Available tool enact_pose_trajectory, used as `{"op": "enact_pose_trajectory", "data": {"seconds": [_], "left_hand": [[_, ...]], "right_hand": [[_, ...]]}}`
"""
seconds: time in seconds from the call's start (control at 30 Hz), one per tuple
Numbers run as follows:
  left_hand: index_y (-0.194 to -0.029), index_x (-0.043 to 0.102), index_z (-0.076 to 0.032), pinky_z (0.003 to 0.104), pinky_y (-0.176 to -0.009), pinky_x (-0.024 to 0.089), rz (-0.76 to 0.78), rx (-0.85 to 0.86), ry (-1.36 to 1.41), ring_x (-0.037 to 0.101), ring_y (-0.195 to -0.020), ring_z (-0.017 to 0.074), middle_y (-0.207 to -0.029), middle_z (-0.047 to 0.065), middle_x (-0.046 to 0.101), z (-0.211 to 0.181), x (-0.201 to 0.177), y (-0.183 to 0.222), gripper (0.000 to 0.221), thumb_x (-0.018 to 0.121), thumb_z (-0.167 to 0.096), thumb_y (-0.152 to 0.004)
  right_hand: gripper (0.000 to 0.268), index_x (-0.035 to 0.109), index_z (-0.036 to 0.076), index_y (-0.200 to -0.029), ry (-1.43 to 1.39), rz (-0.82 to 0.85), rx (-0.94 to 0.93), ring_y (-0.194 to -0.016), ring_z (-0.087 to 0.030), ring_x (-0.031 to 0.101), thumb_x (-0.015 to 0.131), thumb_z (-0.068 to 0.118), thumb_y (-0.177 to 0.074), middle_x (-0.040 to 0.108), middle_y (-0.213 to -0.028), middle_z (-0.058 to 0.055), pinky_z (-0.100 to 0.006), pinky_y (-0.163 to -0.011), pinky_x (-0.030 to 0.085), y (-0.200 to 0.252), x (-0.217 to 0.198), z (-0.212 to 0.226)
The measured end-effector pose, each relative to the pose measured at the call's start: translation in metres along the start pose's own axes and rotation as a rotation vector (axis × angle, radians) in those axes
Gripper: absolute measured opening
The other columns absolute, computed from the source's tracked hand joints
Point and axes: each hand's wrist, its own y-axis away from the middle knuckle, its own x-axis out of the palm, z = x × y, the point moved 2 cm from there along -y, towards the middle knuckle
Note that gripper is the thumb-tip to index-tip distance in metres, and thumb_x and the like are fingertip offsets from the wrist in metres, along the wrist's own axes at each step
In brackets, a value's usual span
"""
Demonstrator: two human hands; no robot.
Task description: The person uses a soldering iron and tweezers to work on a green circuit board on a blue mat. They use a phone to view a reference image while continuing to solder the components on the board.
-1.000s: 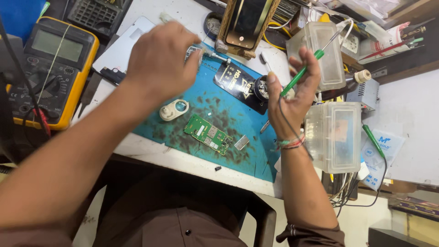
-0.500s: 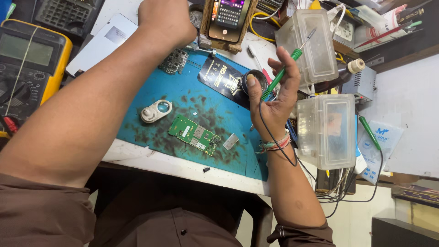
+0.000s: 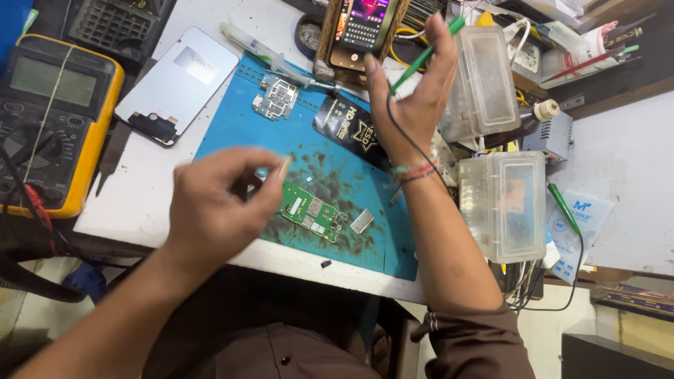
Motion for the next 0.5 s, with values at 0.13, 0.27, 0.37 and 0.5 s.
{"op": "enact_pose_trajectory", "data": {"seconds": [0.13, 0.27, 0.37, 0.5], "left_hand": [[-0.101, 0.076, -0.004, 0.021, -0.049, 0.047, -0.051, 0.045, 0.007, 0.065, -0.061, 0.0059, -0.081, 0.004, 0.075, 0.018, -0.008, 0.034, 0.011, 0.076, -0.005, -0.09], [-0.099, 0.072, -0.002, 0.022, -0.056, 0.054, -0.082, 0.122, 0.028, 0.071, -0.069, 0.0085, -0.095, 0.009, 0.077, 0.035, -0.007, 0.051, 0.013, 0.076, -0.003, -0.087], [-0.101, 0.07, -0.002, 0.025, -0.067, 0.061, -0.013, 0.217, 0.051, 0.074, -0.076, 0.0131, -0.1, 0.011, 0.076, 0.039, -0.005, 0.053, 0.016, 0.076, -0.002, -0.085], [-0.1, 0.069, -0.002, 0.027, -0.069, 0.062, 0.025, 0.299, 0.014, 0.077, -0.079, 0.0188, -0.099, 0.012, 0.077, 0.038, -0.005, 0.051, 0.018, 0.076, -0.001, -0.083]], "right_hand": [[0.08, 0.034, 0.003, -0.157, -0.073, -0.102, 0.068, -0.141, -0.026, 0.051, 0.089, 0.021, -0.102, 0.051, -0.147, -0.016, -0.036, -0.123, 0.04, -0.019, 0.03, -0.015], [0.08, 0.033, 0.001, -0.157, -0.188, -0.263, 0.128, -0.142, -0.028, 0.049, 0.087, 0.023, -0.102, 0.049, -0.147, -0.02, -0.037, -0.124, 0.038, -0.041, 0.056, -0.04], [0.082, 0.03, -0.002, -0.155, -0.18, -0.324, 0.167, -0.14, -0.031, 0.051, 0.084, 0.028, -0.101, 0.049, -0.147, -0.021, -0.041, -0.123, 0.04, -0.054, 0.063, -0.059], [0.078, 0.036, 0.0, -0.146, 0.06, -0.336, 0.129, -0.134, -0.031, 0.053, 0.086, 0.036, -0.098, 0.054, -0.139, -0.018, -0.043, -0.12, 0.04, -0.073, 0.068, -0.072]]}}
